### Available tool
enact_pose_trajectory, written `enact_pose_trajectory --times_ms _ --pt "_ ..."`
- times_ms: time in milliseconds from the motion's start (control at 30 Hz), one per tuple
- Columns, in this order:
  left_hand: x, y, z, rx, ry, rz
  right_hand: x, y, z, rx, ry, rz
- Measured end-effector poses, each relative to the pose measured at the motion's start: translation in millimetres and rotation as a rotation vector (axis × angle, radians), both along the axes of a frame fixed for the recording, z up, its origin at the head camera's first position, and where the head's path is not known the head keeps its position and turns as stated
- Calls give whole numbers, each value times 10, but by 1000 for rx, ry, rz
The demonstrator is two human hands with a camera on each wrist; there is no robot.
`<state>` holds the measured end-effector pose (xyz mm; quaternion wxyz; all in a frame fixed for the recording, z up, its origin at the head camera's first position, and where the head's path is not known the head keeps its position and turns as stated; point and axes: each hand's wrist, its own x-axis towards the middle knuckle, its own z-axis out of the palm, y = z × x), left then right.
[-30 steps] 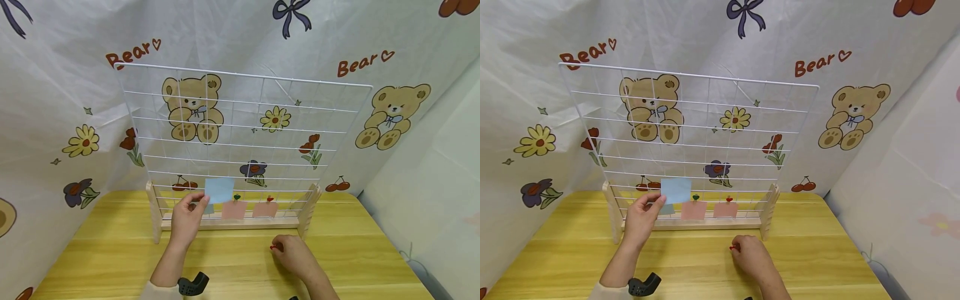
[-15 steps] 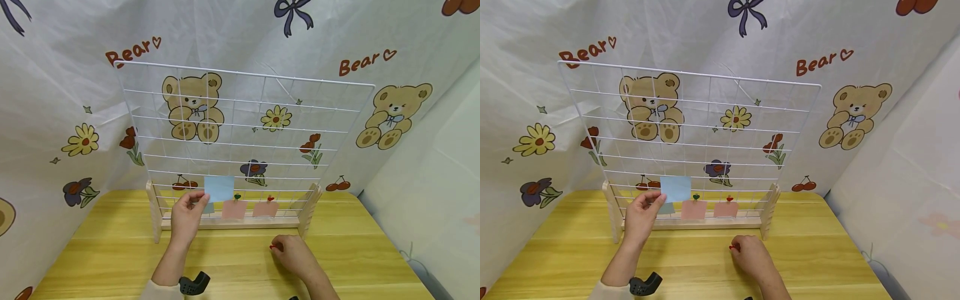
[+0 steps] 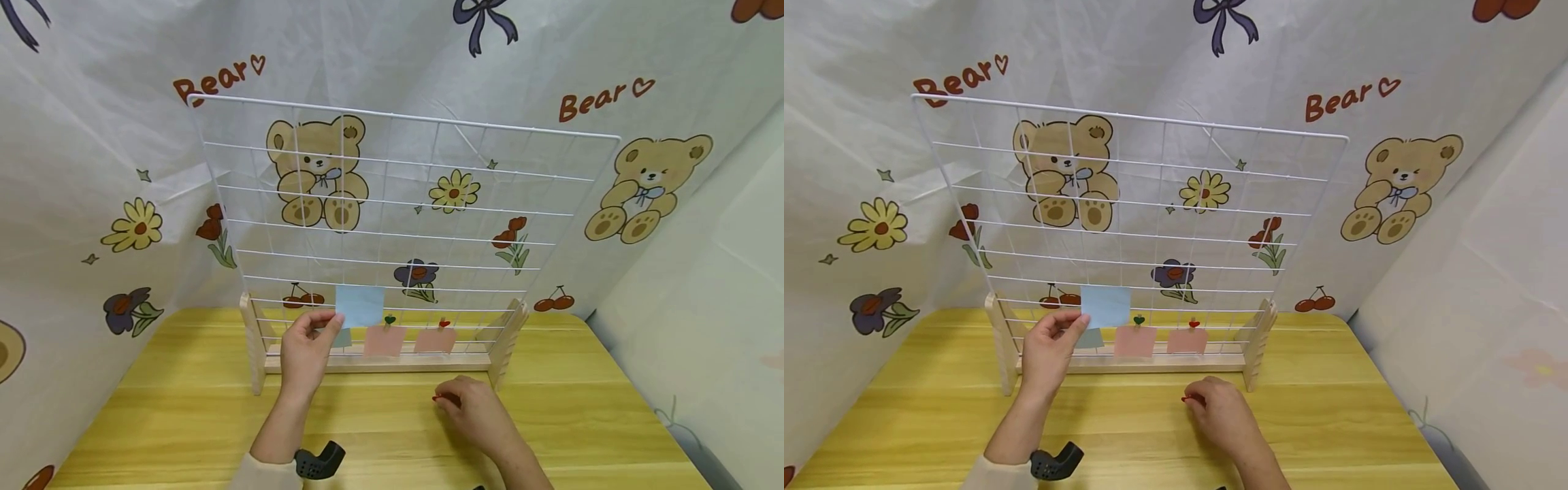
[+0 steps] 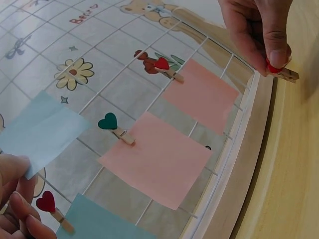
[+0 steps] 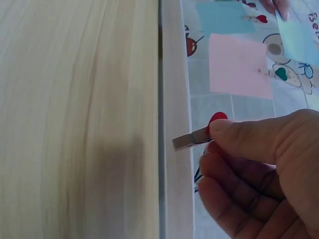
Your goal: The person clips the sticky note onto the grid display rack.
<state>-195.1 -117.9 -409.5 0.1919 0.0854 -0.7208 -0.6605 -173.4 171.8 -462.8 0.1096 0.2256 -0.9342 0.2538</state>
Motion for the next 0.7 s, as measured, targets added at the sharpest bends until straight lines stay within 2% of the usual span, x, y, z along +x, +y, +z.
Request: enact_pose_trajectory --times_ms 433,700 --pt "-4 9 -14 1 -15 3 76 -165 61 -141 120 78" --pt "-14 8 -9 -5 1 -1 73 -239 107 -172 317 132"
